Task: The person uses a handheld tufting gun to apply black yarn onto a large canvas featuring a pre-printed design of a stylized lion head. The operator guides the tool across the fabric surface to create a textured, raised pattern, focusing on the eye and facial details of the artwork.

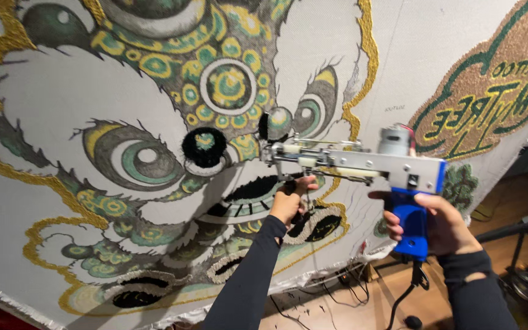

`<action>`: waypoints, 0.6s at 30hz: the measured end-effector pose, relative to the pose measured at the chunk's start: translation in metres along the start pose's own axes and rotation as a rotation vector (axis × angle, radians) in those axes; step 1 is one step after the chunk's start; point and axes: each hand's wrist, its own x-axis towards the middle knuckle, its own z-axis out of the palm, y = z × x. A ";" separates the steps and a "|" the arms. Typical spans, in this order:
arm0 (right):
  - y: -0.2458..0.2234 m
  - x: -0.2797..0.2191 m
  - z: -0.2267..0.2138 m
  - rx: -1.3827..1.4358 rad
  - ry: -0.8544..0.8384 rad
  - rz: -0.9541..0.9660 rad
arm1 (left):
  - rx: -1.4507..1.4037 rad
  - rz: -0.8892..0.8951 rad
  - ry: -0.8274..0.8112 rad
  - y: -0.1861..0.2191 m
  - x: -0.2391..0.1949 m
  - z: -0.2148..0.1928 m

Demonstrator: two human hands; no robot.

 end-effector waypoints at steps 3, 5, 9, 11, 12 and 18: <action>0.018 0.014 -0.015 0.208 -0.157 -0.068 | -0.089 0.013 0.076 -0.013 -0.014 -0.005; 0.048 0.042 -0.019 0.125 -0.061 0.032 | -0.158 0.010 0.119 -0.017 -0.017 -0.008; 0.140 0.092 0.003 -0.338 0.050 0.361 | -0.216 -0.008 0.172 -0.019 -0.022 -0.009; 0.181 0.108 0.003 -0.449 -0.001 0.366 | -0.236 0.010 0.168 -0.018 -0.024 -0.010; 0.201 0.121 -0.002 -0.462 -0.020 0.373 | -0.237 0.005 0.172 -0.017 -0.025 -0.010; 0.285 0.118 -0.128 -1.685 -0.347 0.306 | -0.103 0.028 0.298 0.000 -0.045 -0.040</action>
